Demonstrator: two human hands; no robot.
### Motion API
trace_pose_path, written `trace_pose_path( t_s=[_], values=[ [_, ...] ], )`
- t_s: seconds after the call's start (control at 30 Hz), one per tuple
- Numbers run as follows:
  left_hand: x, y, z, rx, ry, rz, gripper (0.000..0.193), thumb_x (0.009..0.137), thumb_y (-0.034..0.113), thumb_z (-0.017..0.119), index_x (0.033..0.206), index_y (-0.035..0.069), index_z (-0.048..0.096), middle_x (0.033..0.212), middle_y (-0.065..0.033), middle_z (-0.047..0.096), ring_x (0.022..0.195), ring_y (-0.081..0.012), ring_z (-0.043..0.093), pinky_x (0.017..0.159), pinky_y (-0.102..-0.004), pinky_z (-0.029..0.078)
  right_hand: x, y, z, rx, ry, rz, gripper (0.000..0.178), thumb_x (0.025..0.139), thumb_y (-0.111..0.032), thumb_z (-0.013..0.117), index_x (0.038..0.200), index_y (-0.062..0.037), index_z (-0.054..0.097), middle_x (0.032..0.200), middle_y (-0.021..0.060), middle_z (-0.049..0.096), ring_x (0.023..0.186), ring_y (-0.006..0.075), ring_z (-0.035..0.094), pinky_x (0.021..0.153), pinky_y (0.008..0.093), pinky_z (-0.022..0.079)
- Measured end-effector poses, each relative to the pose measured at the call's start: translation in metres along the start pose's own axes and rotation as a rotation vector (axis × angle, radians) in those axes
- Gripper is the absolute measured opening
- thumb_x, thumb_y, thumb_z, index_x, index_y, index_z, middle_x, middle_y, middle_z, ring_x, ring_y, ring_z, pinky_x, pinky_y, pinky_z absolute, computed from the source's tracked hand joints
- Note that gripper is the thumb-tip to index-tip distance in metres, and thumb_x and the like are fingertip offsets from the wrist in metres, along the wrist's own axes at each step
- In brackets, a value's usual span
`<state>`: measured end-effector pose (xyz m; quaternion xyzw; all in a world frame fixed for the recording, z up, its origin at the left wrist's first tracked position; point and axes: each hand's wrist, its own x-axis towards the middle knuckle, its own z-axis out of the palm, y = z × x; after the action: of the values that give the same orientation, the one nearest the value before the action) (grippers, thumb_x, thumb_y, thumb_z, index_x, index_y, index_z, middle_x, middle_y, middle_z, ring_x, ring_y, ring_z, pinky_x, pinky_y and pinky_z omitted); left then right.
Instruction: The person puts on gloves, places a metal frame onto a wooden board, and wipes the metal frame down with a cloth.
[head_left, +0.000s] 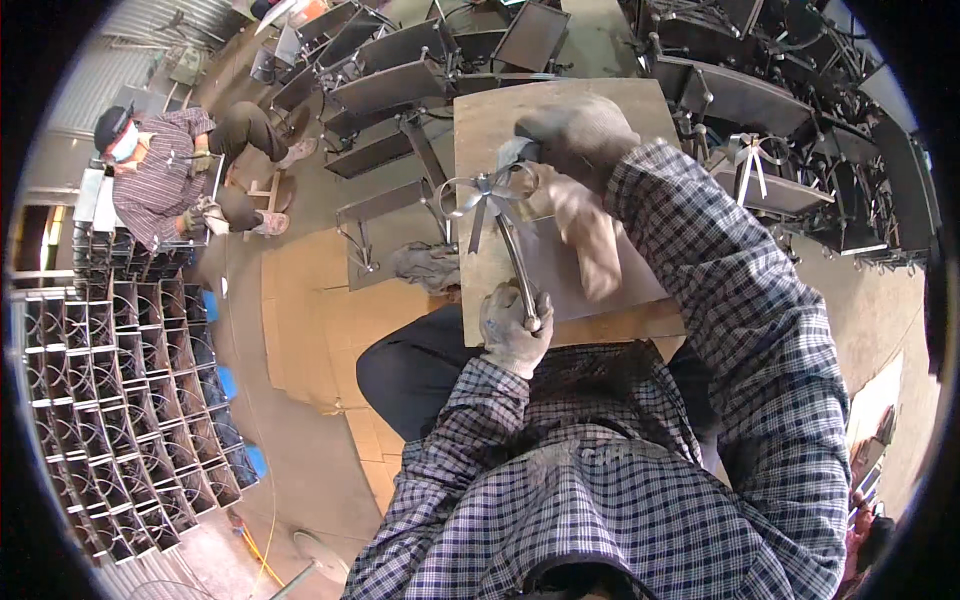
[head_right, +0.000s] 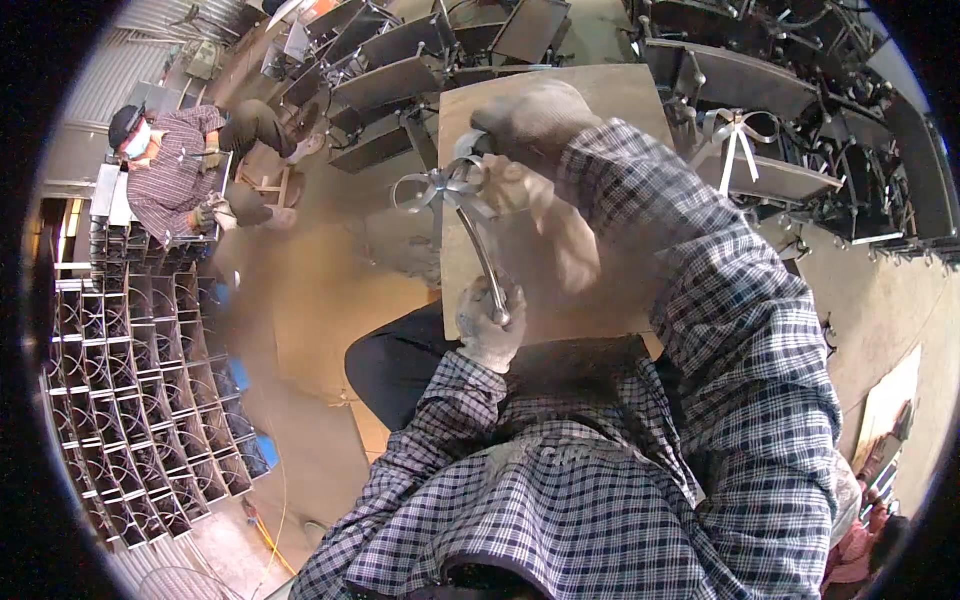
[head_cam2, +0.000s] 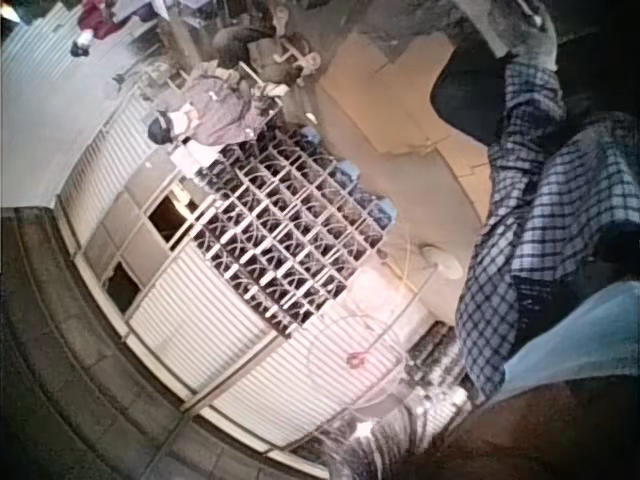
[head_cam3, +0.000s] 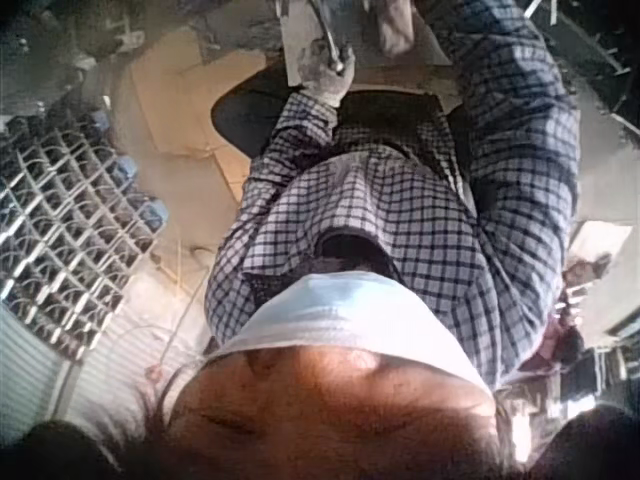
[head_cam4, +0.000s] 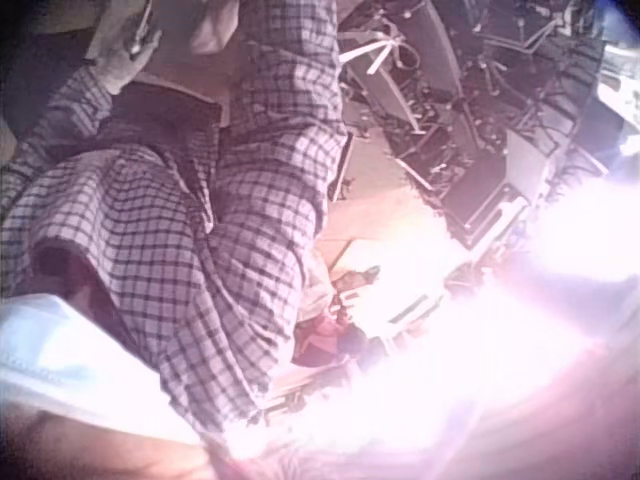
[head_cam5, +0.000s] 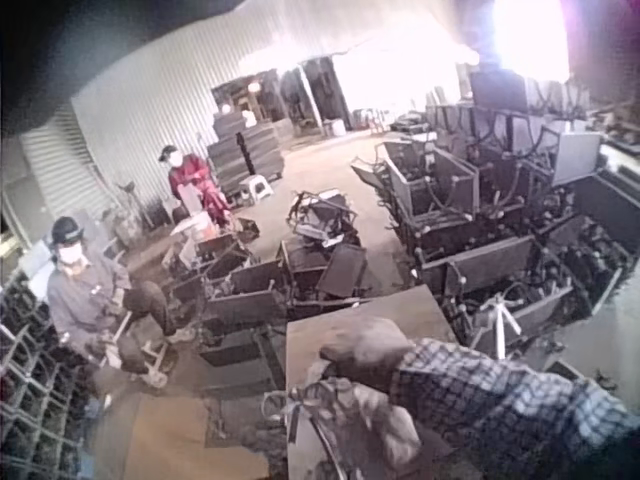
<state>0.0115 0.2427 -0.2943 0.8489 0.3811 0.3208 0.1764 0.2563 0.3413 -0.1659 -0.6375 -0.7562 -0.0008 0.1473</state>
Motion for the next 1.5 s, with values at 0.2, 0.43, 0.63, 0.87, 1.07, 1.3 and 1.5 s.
trace_pose_path(
  t_s=[0.2,0.43,0.63,0.87,1.07,1.3,1.5],
  values=[
    [0.015,0.012,-0.010,0.002,-0.103,0.040,0.020,0.068,0.018,0.075,0.082,0.011,0.063,0.083,-0.0089,0.061,0.083,-0.0323,0.059,0.072,-0.0458,0.045,-0.119,-0.010,0.138,0.324,-0.232,0.655,0.048,0.083,-0.027,0.062,0.130,-0.0272,0.052,0.111,0.0152,0.064,0.102,0.0364,0.062,0.087,0.0444,0.050],
    [0.003,0.000,-0.002,-0.089,-0.028,-0.017,0.016,0.078,0.019,0.072,0.078,0.008,0.059,0.076,-0.0097,0.058,0.072,-0.0322,0.058,0.064,-0.0434,0.045,-0.025,-0.016,-0.024,0.030,-0.037,0.084,0.020,0.087,-0.031,0.059,0.095,-0.0137,0.064,0.078,0.0159,0.064,0.078,0.0361,0.065,0.068,0.0470,0.051],
    [0.006,0.004,-0.001,-0.011,-0.083,0.011,0.017,0.072,0.020,0.074,0.077,0.009,0.062,0.079,-0.0099,0.060,0.079,-0.0330,0.058,0.069,-0.0461,0.045,-0.072,-0.007,0.057,-0.086,-0.255,0.304,0.025,0.083,-0.031,0.065,0.105,-0.0194,0.066,0.110,0.0138,0.066,0.102,0.0364,0.061,0.084,0.0493,0.048],
    [-0.009,-0.006,-0.001,-0.108,-0.018,-0.201,0.015,0.080,0.020,0.070,0.075,0.008,0.062,0.074,-0.0092,0.058,0.074,-0.0318,0.058,0.066,-0.0462,0.044,-0.043,-0.038,-0.010,0.124,-0.357,0.281,0.024,0.087,-0.031,0.055,0.102,-0.0163,0.067,0.101,0.0151,0.068,0.096,0.0356,0.065,0.075,0.0450,0.052],
    [0.011,0.006,-0.004,-0.015,0.015,0.101,0.016,0.080,0.015,0.072,0.087,0.005,0.061,0.068,-0.0097,0.059,0.064,-0.0305,0.060,0.058,-0.0403,0.046,-0.056,-0.021,0.015,0.309,-0.170,0.481,0.031,0.091,-0.039,0.052,0.104,-0.0148,0.066,0.094,0.0152,0.068,0.089,0.0338,0.066,0.075,0.0471,0.051],
    [-0.004,-0.009,-0.009,-0.164,-0.208,-0.163,0.022,0.074,0.018,0.075,0.092,0.006,0.067,0.095,-0.0140,0.065,0.089,-0.0350,0.061,0.075,-0.0467,0.048,-0.111,-0.080,-0.007,0.237,-0.347,0.387,0.040,0.092,-0.045,0.058,0.115,-0.0131,0.063,0.101,0.0144,0.069,0.093,0.0336,0.066,0.080,0.0417,0.053],
    [-0.003,0.020,-0.057,-0.362,-0.048,-0.219,0.033,0.080,0.023,0.080,0.099,0.002,0.064,0.095,-0.0117,0.065,0.082,-0.0226,0.064,0.070,-0.0340,0.052,-0.141,-0.068,0.026,0.676,-0.261,0.603,0.043,0.085,-0.034,0.073,0.113,-0.0019,0.066,0.094,0.0135,0.071,0.083,0.0215,0.069,0.076,0.0320,0.053]
  ],
)
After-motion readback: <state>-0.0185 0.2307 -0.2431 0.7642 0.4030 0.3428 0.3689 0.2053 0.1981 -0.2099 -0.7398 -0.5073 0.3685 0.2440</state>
